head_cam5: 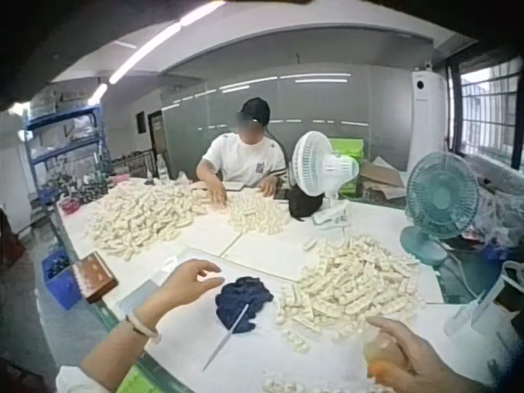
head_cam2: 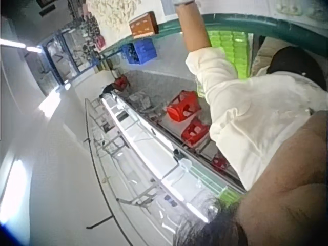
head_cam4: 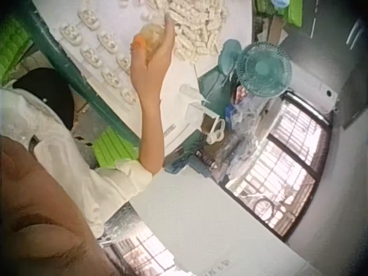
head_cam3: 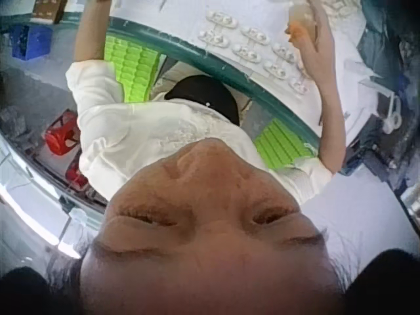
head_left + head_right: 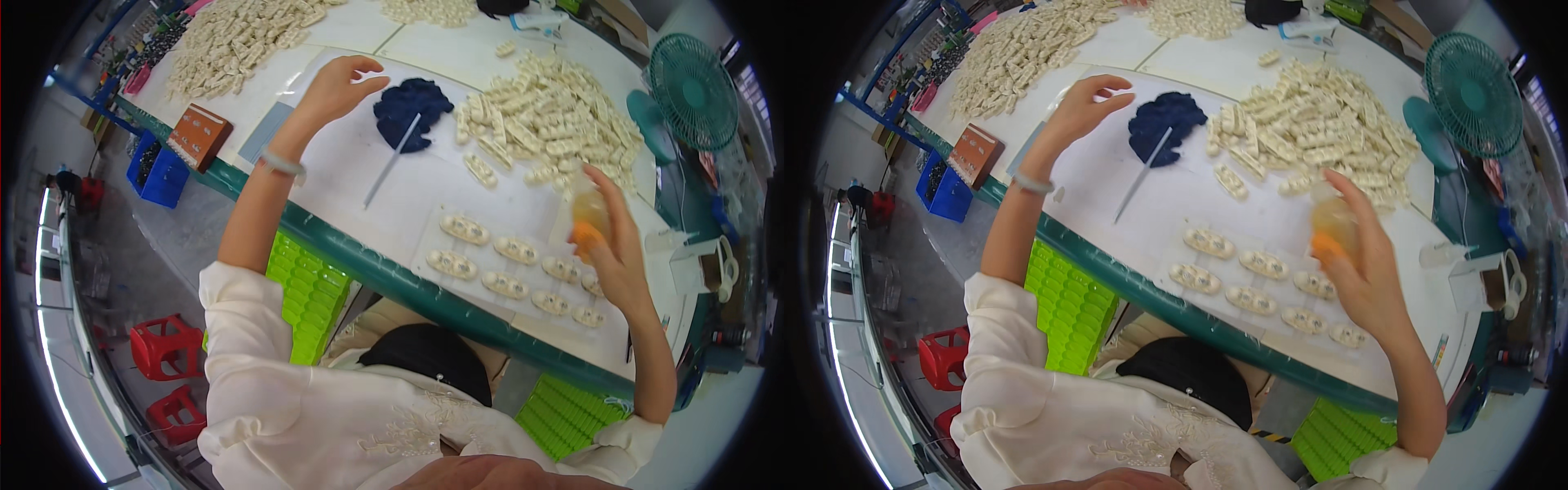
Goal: Assembling small plastic components by applying glue and placing them into a sorted tray.
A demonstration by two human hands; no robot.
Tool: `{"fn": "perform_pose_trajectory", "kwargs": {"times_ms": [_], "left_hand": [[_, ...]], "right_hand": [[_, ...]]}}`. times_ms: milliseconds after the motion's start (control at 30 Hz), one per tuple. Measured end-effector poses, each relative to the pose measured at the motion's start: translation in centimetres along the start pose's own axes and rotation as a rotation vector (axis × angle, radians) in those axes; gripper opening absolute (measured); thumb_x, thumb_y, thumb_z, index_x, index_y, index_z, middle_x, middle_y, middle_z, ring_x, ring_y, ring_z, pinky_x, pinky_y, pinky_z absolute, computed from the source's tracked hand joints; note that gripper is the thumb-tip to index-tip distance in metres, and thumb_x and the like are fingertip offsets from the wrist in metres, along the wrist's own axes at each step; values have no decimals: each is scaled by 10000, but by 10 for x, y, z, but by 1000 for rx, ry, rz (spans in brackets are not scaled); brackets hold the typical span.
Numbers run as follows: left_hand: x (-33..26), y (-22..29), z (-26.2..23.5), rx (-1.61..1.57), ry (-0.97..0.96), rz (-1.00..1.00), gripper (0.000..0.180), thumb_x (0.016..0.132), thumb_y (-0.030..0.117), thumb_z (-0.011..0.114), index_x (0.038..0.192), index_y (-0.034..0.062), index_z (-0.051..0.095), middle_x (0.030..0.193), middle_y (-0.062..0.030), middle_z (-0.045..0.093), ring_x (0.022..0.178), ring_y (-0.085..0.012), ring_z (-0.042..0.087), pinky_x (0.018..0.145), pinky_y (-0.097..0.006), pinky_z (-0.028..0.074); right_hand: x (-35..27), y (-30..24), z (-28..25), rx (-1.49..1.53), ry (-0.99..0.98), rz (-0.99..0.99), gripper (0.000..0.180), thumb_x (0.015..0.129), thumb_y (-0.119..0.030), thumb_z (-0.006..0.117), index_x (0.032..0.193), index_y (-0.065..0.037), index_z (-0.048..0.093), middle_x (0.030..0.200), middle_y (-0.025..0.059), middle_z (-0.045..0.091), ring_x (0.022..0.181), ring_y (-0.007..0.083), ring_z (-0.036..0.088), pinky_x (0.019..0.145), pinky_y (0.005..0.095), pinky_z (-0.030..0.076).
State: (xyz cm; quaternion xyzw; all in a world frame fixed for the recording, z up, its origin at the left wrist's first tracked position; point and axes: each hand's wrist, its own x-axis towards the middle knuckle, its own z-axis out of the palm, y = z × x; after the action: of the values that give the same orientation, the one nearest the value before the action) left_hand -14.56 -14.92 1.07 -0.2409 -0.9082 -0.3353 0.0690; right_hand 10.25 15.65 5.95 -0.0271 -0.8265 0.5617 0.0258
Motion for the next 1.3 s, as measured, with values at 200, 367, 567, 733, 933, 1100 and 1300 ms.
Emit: {"fn": "perform_pose_trajectory", "kwargs": {"times_ms": [200,367,567,733,933,1100,1300], "left_hand": [[80,-19,60,-78,-334,-148,363,811,329,659,951,-5,671,888,-87,646,823,-151,570,718,-280,462],[85,-31,56,-254,-534,-172,255,820,310,654,855,59,678,779,23,611,714,-67,506,642,-230,414],[70,-25,27,-541,-555,-108,191,838,286,643,867,98,664,795,58,600,726,-38,493,709,-196,386],[57,-19,27,-588,-534,-55,217,863,305,623,863,91,662,800,57,602,721,-24,493,701,-188,386],[56,-18,31,-594,-514,53,125,869,140,613,958,55,630,848,31,620,798,-33,560,733,-171,454],[54,-11,33,-511,-433,312,210,828,-6,569,1036,9,583,861,-11,634,838,-88,598,784,-227,492],[46,-3,28,-333,-406,408,283,804,-18,582,1080,37,560,859,-59,649,810,-137,621,782,-260,503]], "right_hand": [[111,16,50,-399,-201,-196,552,797,-83,531,1332,-115,398,1094,185,517,962,303,541,877,384,419],[166,6,73,-760,-335,-194,483,832,-165,558,1298,-141,435,1052,166,510,947,306,548,835,383,448],[183,12,85,-824,-302,-333,442,855,-185,540,1284,-142,444,1062,147,514,906,310,580,789,386,477],[190,16,98,-805,-306,-331,429,859,-191,525,1279,-139,449,1055,150,520,900,306,589,766,387,486],[188,11,99,-784,-307,-289,455,838,-203,508,1282,-127,446,1056,169,524,928,308,578,808,399,471],[186,15,97,-666,-318,-306,475,810,-201,488,1272,-96,451,1050,191,540,984,332,555,873,412,441],[186,9,100,-585,-343,-276,482,770,-195,487,1230,-49,482,1093,213,546,1027,324,546,895,407,428]]}}
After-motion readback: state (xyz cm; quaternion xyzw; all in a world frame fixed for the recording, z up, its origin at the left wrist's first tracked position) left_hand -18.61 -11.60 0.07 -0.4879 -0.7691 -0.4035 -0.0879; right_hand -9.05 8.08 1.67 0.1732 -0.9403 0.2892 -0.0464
